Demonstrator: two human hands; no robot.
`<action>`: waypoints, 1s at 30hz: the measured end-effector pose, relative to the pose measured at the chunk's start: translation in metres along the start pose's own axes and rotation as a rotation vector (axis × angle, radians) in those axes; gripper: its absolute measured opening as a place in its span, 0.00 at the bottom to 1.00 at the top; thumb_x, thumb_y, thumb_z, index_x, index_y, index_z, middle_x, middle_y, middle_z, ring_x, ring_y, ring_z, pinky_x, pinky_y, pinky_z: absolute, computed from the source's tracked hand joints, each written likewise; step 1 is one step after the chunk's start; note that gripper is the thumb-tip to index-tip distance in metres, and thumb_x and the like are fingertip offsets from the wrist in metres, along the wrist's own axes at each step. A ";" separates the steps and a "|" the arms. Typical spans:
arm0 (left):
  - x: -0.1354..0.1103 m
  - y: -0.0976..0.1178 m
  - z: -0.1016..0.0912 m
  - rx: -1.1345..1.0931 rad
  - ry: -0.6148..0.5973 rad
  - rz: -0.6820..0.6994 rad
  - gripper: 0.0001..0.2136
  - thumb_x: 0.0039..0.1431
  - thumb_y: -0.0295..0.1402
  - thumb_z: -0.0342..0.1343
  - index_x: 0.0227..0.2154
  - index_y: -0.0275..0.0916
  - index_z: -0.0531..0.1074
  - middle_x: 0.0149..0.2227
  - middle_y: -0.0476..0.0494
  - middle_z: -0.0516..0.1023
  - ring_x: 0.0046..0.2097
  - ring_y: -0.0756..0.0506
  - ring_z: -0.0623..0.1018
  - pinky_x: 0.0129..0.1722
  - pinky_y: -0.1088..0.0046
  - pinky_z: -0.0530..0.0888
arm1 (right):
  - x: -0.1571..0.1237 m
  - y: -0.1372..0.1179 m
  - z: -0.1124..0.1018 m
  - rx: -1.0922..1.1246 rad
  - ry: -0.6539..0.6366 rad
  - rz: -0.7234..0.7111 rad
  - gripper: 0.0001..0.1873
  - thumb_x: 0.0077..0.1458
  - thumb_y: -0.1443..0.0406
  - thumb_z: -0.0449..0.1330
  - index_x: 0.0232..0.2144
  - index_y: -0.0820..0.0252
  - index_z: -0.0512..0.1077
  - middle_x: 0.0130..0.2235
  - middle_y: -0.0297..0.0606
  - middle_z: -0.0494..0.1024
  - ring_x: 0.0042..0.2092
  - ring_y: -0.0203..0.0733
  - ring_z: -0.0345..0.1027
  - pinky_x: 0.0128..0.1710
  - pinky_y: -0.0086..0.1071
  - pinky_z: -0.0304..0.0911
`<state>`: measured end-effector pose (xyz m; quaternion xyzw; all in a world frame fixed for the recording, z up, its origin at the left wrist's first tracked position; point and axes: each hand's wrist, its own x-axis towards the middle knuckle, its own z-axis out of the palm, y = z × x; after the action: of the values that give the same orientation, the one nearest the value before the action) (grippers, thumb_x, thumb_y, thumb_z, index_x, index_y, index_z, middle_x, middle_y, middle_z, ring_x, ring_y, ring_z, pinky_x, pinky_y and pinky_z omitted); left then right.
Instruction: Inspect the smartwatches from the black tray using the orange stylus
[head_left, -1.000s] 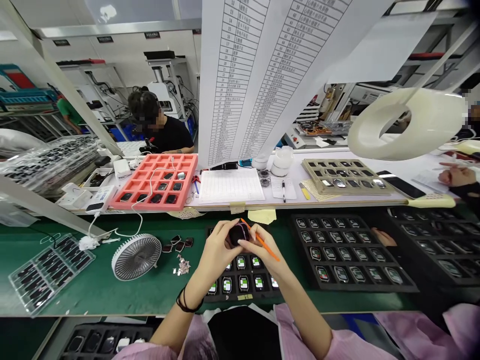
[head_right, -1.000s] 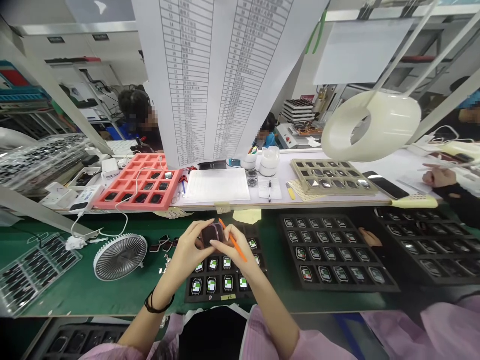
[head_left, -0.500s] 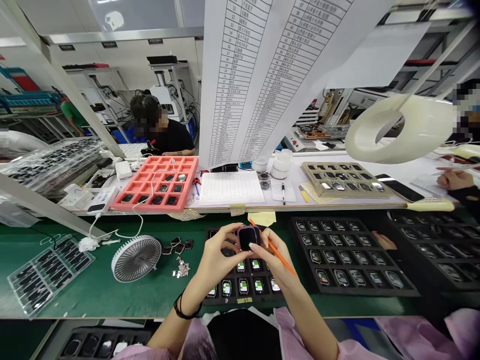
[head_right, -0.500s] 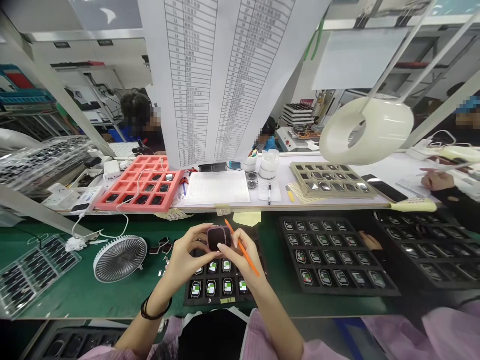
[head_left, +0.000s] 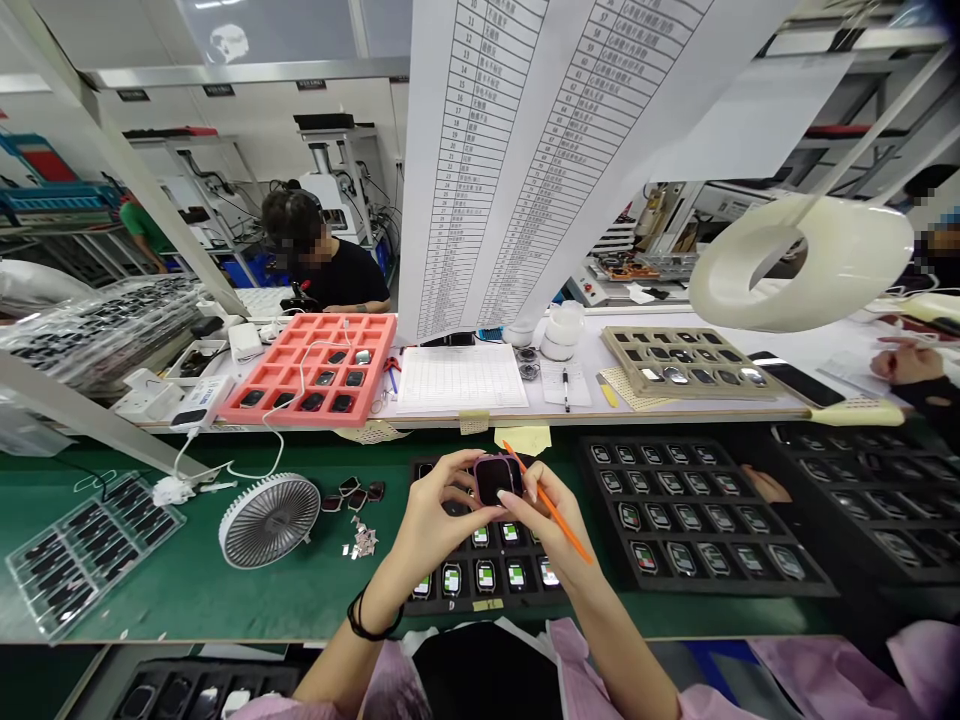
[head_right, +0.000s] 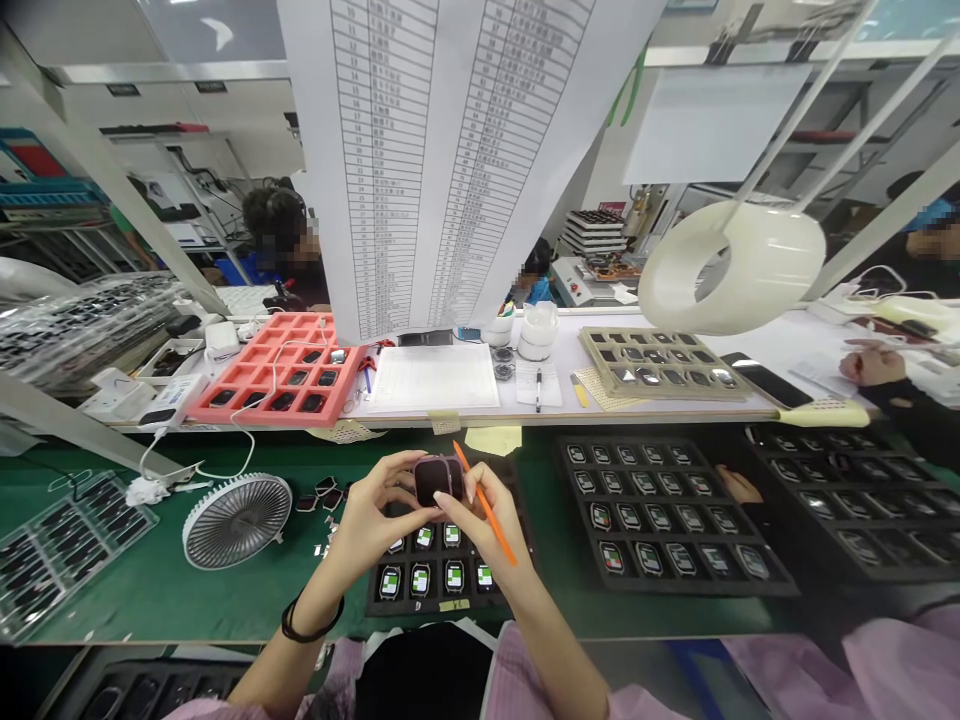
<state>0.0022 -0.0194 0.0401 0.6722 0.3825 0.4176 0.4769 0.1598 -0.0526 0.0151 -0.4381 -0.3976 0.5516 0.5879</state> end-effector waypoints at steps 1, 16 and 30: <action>0.000 -0.001 0.000 -0.011 0.002 -0.010 0.23 0.49 0.31 0.66 0.48 0.41 0.68 0.41 0.44 0.77 0.36 0.49 0.78 0.33 0.74 0.79 | 0.001 0.001 0.000 0.018 0.003 0.004 0.23 0.47 0.55 0.67 0.23 0.55 0.55 0.26 0.28 0.62 0.29 0.37 0.64 0.29 0.32 0.68; 0.015 -0.033 -0.011 -0.270 0.202 -0.313 0.16 0.55 0.45 0.57 0.39 0.38 0.68 0.22 0.54 0.71 0.16 0.56 0.66 0.11 0.84 0.61 | 0.006 -0.008 0.005 0.092 -0.004 0.052 0.22 0.51 0.55 0.66 0.23 0.55 0.55 0.39 0.40 0.80 0.39 0.55 0.79 0.37 0.45 0.77; 0.002 -0.025 -0.005 -0.209 0.217 -0.284 0.23 0.63 0.51 0.43 0.42 0.37 0.72 0.29 0.46 0.75 0.22 0.50 0.74 0.13 0.79 0.66 | 0.004 -0.003 0.001 0.070 0.060 0.059 0.23 0.49 0.55 0.67 0.23 0.55 0.55 0.37 0.39 0.80 0.37 0.54 0.79 0.37 0.46 0.76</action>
<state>-0.0052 -0.0098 0.0173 0.5096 0.4771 0.4535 0.5541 0.1603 -0.0490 0.0179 -0.4450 -0.3473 0.5689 0.5981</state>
